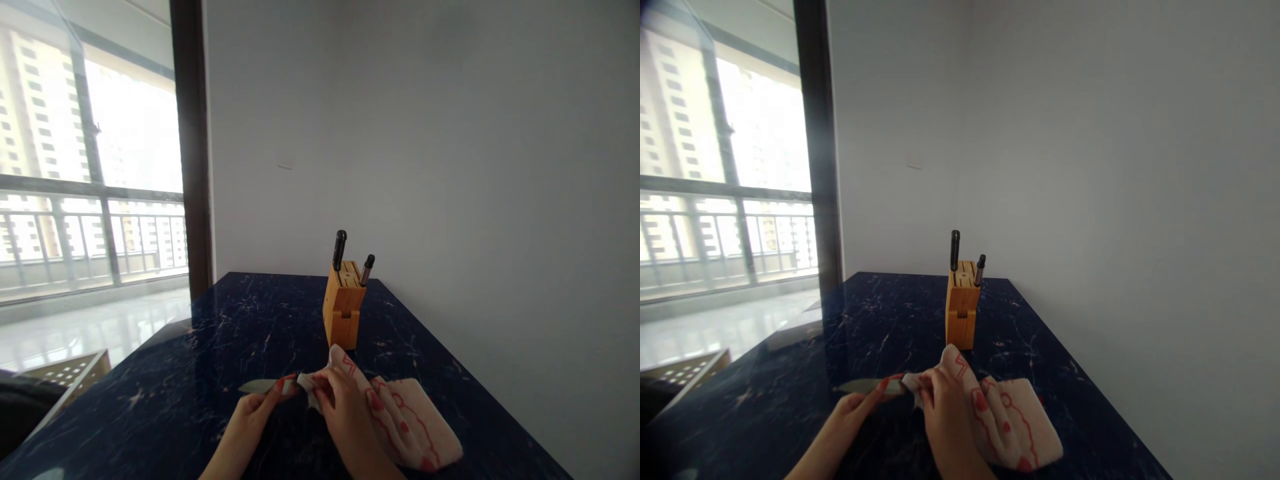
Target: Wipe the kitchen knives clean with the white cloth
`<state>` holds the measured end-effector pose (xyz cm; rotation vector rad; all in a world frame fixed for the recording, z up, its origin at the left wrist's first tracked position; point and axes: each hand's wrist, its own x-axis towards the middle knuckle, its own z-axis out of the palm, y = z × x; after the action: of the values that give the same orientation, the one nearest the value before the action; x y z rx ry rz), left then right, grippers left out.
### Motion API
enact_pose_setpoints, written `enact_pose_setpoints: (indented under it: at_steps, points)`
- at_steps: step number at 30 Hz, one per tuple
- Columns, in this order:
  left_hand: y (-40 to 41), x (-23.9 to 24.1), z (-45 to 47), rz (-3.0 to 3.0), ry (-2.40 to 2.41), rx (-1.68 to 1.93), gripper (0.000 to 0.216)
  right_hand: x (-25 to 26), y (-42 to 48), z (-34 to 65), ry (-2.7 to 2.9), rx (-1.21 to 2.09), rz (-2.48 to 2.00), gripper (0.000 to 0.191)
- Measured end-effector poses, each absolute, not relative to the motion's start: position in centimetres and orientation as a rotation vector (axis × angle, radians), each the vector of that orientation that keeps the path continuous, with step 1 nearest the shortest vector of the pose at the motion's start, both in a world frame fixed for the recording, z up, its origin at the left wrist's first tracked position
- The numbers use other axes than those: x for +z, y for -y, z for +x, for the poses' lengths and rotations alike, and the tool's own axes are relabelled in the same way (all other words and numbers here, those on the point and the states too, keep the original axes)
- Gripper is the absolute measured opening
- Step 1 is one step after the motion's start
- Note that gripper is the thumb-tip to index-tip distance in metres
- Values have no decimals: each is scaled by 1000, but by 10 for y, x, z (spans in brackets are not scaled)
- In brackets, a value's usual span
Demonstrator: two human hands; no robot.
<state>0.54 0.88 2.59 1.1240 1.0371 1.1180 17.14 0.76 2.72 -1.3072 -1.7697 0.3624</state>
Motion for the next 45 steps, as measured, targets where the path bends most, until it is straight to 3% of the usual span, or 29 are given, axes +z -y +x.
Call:
enact_pose_setpoints:
  at_steps: [9, 27, 33, 45]
  points:
    - [-4, 37, 9, 1181, -1042, 1138, 39, 31, -4, 170, 1801, 434, -1291, 8]
    - [-9, 27, 5, 1248, -962, 1092, 42, 33, -4, 167, 1639, 773, -1119, 14]
    - [-14, 17, 1, 1317, -975, 1085, 38, 32, -5, 168, 1695, 645, -1201, 8]
    - [-8, 23, 4, 1340, -939, 1060, 38, 31, -1, 164, 1788, 481, -1289, 12]
